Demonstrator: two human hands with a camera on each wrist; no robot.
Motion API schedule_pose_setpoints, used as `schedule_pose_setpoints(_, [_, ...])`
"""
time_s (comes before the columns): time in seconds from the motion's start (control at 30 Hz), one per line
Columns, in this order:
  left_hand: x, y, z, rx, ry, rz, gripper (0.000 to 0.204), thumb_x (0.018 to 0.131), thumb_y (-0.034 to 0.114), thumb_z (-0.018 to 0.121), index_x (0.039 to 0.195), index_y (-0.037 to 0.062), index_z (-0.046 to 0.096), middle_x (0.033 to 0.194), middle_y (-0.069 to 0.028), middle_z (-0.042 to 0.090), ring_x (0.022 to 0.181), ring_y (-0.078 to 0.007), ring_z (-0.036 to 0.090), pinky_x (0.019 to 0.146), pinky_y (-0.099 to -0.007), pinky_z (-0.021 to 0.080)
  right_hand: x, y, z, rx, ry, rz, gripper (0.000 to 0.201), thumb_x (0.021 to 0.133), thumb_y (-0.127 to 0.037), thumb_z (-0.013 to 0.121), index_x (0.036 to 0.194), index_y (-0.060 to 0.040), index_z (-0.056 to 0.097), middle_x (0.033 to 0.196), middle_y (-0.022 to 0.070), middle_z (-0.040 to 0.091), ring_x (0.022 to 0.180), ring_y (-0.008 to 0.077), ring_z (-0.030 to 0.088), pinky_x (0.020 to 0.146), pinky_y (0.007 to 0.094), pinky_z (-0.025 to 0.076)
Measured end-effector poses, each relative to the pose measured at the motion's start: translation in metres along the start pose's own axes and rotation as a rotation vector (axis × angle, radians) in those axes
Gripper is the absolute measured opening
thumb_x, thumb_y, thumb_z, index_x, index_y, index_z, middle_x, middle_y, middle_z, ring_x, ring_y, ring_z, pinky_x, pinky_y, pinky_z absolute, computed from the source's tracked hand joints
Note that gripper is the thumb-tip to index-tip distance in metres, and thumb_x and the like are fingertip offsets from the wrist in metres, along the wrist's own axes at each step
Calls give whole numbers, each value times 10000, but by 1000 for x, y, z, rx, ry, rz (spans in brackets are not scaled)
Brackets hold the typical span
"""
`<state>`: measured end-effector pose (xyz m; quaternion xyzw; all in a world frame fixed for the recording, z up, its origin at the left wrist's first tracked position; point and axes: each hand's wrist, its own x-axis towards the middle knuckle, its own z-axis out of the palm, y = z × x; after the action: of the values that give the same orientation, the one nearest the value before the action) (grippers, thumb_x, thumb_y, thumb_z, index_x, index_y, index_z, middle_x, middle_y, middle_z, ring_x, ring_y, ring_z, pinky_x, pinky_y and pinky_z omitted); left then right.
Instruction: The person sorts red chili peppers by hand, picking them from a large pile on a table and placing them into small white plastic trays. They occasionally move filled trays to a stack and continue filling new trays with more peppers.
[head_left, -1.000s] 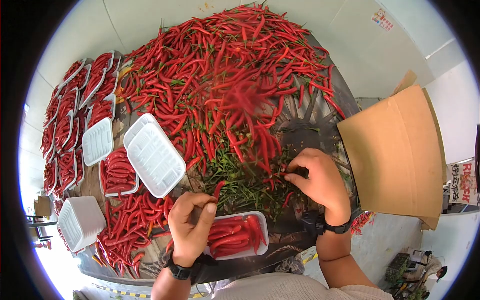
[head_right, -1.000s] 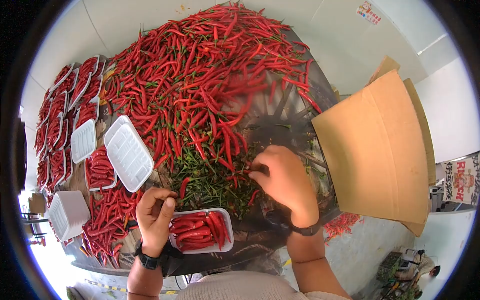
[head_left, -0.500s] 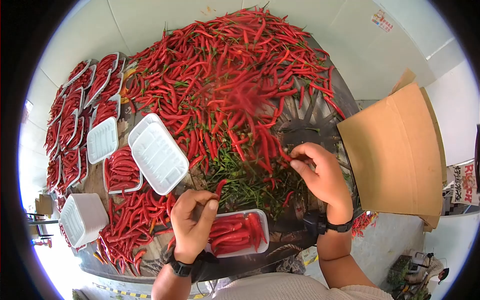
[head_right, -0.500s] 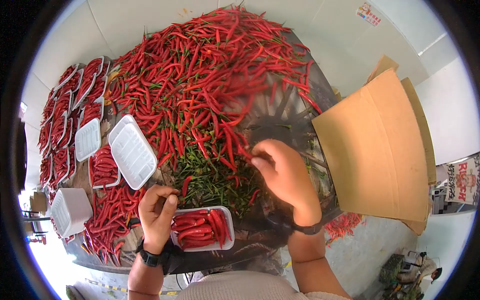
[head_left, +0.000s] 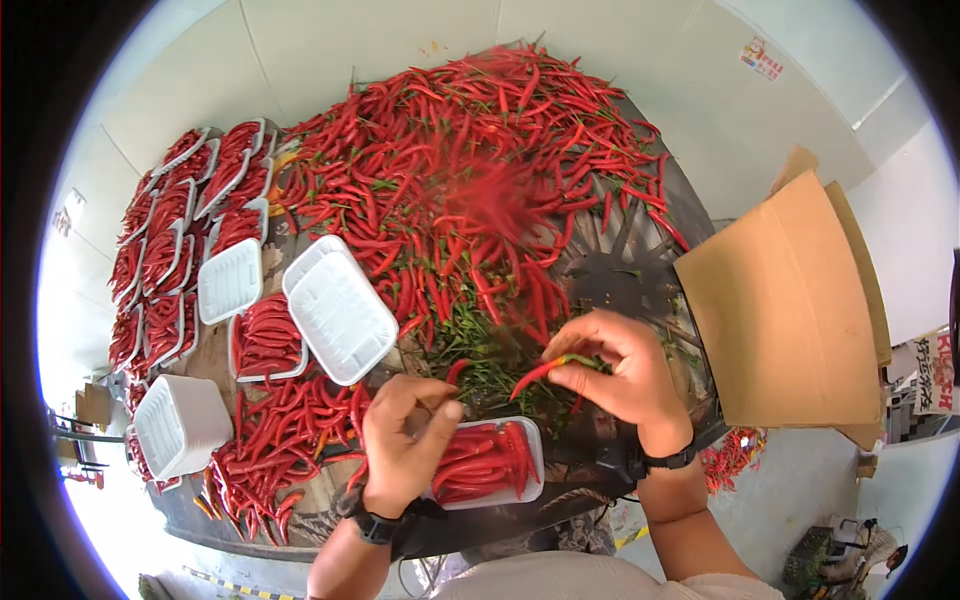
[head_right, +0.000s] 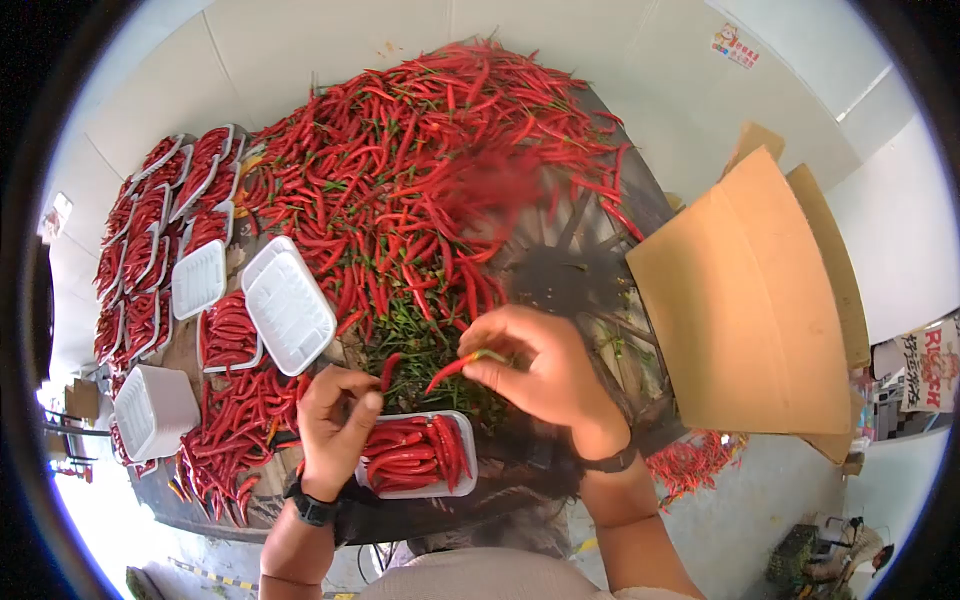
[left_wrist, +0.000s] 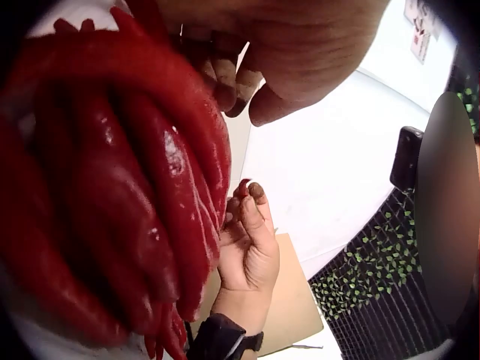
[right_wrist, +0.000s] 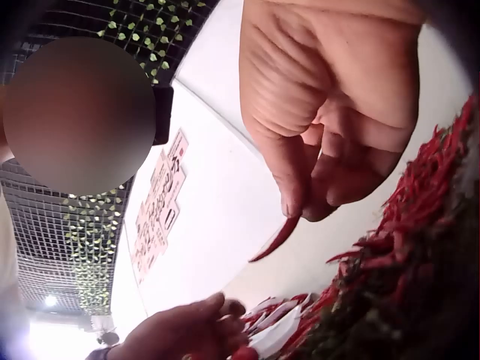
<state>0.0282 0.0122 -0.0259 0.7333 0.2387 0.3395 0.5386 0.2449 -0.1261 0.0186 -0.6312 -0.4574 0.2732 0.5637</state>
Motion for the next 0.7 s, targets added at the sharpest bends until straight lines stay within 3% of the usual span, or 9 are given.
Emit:
schedule_pose_setpoints(0.07, [3, 9, -1, 64, -52, 62, 207, 792, 53, 783, 976, 10, 696, 864, -93, 650, 777, -203, 623, 712, -310, 495, 0, -5, 12, -18, -121, -9, 177, 836, 7, 765, 988, -22, 679, 903, 29, 696, 841, 90, 668, 727, 252, 533])
schedule_pose_setpoints(0.1, [1, 8, -2, 73, -96, 78, 220, 854, 153, 766, 997, 9, 682, 910, -77, 632, 831, -180, 594, 744, -296, 462, 1, -8, 18, -77, -156, -31, 183, 830, -10, 776, 982, -20, 677, 885, 52, 701, 824, 114, 673, 719, 267, 531])
schedule_pose_setpoints(0.17, [2, 9, -2, 96, -129, 107, 242, 829, 146, 782, 1004, 8, 687, 918, -89, 640, 837, -199, 606, 751, -309, 472, 1, 2, 28, -77, -184, -172, 203, 816, -34, 794, 979, -18, 675, 873, 73, 702, 802, 148, 676, 716, 285, 528])
schedule_pose_setpoints(0.33, [1, 11, 1, 141, -115, 107, 134, 802, 77, 782, 918, 42, 725, 853, -111, 658, 819, -273, 636, 737, -368, 501, 0, 5, 38, -40, -181, -216, 208, 810, -78, 810, 956, -17, 675, 871, 83, 698, 781, 179, 671, 717, 301, 525])
schedule_pose_setpoints(0.47, [0, 12, 2, 118, -71, 52, 141, 802, 82, 786, 923, 42, 725, 849, -108, 659, 808, -270, 635, 734, -363, 501, 1, 2, 36, -102, -80, -242, 194, 831, -100, 801, 939, -5, 670, 854, 84, 677, 755, 182, 654, 693, 294, 515])
schedule_pose_setpoints(0.7, [0, 10, 3, 133, -98, 44, 138, 813, 88, 782, 933, 41, 732, 849, -105, 662, 810, -266, 633, 736, -361, 500, -3, 3, 35, -100, -91, -147, 168, 888, -120, 755, 950, 2, 658, 854, 56, 642, 770, 143, 618, 695, 278, 497])
